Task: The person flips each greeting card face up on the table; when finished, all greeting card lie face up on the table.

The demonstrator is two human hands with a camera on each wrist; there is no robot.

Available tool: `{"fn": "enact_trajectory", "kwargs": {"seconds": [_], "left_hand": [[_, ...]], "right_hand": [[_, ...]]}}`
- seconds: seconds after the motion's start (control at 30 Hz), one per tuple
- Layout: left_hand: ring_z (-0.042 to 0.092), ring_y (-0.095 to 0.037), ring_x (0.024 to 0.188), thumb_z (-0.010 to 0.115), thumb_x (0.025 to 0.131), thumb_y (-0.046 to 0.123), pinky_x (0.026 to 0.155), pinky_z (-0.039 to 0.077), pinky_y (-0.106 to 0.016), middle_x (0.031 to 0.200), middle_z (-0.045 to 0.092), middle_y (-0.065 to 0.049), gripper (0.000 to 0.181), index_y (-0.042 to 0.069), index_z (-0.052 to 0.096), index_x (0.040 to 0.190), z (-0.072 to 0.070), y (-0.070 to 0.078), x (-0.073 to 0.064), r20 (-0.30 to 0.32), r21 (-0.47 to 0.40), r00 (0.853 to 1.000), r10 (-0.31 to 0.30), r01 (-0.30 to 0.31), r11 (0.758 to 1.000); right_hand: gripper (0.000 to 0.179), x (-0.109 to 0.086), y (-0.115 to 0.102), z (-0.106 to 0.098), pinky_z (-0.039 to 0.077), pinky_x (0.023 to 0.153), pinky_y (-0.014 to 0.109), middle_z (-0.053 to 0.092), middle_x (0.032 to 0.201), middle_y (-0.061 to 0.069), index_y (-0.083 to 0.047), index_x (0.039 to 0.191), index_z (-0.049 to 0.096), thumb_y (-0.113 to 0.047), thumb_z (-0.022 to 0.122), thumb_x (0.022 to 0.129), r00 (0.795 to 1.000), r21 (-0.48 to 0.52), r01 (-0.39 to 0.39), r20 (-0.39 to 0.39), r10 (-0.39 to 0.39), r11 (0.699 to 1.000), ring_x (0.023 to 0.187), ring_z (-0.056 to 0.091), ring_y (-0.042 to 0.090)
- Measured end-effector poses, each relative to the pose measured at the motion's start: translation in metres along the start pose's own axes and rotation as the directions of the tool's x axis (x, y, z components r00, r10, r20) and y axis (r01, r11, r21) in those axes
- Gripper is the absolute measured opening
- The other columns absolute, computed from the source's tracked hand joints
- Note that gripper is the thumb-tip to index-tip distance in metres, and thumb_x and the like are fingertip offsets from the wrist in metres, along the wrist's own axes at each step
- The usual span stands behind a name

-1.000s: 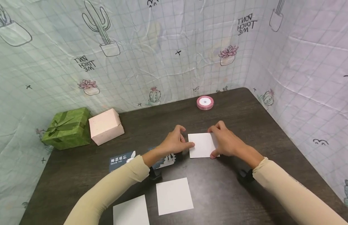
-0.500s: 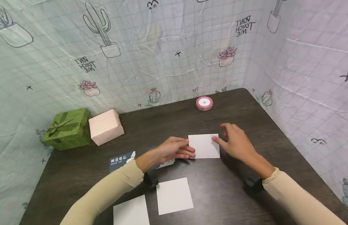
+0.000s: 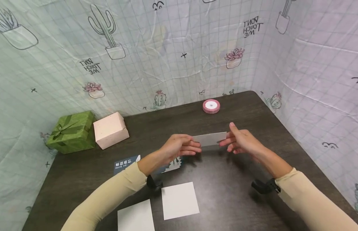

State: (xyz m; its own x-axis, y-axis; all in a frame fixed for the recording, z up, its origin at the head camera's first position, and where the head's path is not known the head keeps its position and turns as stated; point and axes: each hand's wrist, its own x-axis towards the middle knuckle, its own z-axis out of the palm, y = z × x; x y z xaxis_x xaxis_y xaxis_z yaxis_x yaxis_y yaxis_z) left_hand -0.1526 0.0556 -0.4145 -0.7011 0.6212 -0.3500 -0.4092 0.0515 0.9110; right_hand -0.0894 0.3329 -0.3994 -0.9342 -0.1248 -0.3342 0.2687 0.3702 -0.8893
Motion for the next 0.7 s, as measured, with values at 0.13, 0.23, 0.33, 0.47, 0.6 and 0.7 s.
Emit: {"fn": "enact_trajectory", "kwargs": {"seconds": [0.13,0.23,0.33,0.47,0.6,0.7], "left_hand": [[0.075,-0.025,0.086,0.058,0.101,0.018,0.086,0.057,-0.048,0.103,0.074,-0.02,0.02,0.003,0.069,0.109,-0.001,0.003,0.003,-0.011,0.206,0.994,0.107,-0.102,0.973],[0.075,-0.027,0.079,0.065,0.097,0.016,0.08,0.058,-0.049,0.095,0.075,-0.018,0.013,0.007,0.07,0.104,-0.001,-0.002,0.007,-0.008,0.39,0.989,0.148,-0.133,0.911],[0.074,-0.028,0.072,0.068,0.094,0.011,0.067,0.06,-0.041,0.082,0.076,-0.011,0.008,0.006,0.069,0.101,0.003,-0.009,0.013,-0.006,0.541,0.984,0.175,-0.144,0.828],[0.072,-0.023,0.062,0.069,0.093,0.009,0.053,0.056,-0.028,0.068,0.072,-0.004,0.008,0.004,0.067,0.099,0.01,-0.018,0.02,-0.014,0.68,0.982,0.187,-0.127,0.722],[0.069,-0.015,0.051,0.07,0.092,0.009,0.049,0.053,-0.022,0.061,0.068,-0.002,0.008,0.004,0.067,0.097,0.016,-0.022,0.025,-0.032,0.751,0.983,0.18,-0.095,0.654],[0.066,-0.011,0.046,0.071,0.09,0.01,0.048,0.053,-0.021,0.06,0.066,-0.001,0.006,0.006,0.067,0.09,0.019,-0.024,0.029,-0.034,0.773,0.985,0.17,-0.082,0.63]], "right_hand": [[0.067,0.01,0.0,-0.01,0.054,0.068,0.035,0.07,0.104,0.01,0.002,0.129,0.058,-0.057,0.045,0.1,0.998,-0.075,0.062,-0.02,-0.063,0.995,0.076,0.06,0.015],[0.048,0.018,0.006,-0.012,0.053,0.066,0.034,0.067,0.097,0.009,-0.005,0.126,0.065,-0.043,0.061,0.097,0.995,-0.177,0.098,0.004,-0.099,0.979,0.076,0.058,0.017],[0.04,0.023,0.012,-0.009,0.049,0.061,0.03,0.064,0.087,0.005,-0.005,0.125,0.066,-0.031,0.068,0.095,0.985,-0.32,0.17,0.046,-0.164,0.932,0.07,0.055,0.015],[0.036,0.029,0.017,0.0,0.043,0.055,0.026,0.064,0.079,-0.002,-0.001,0.125,0.065,-0.02,0.069,0.095,0.954,-0.528,0.289,0.09,-0.285,0.799,0.063,0.051,0.009],[0.034,0.032,0.021,0.007,0.037,0.052,0.025,0.056,0.069,-0.006,-0.001,0.125,0.065,-0.017,0.068,0.095,0.94,-0.645,0.308,0.093,-0.328,0.699,0.056,0.045,0.007],[0.033,0.034,0.025,0.01,0.033,0.051,0.025,0.05,0.064,-0.007,-0.002,0.125,0.065,-0.016,0.068,0.094,0.937,-0.687,0.306,0.093,-0.338,0.659,0.052,0.041,0.007]]}}
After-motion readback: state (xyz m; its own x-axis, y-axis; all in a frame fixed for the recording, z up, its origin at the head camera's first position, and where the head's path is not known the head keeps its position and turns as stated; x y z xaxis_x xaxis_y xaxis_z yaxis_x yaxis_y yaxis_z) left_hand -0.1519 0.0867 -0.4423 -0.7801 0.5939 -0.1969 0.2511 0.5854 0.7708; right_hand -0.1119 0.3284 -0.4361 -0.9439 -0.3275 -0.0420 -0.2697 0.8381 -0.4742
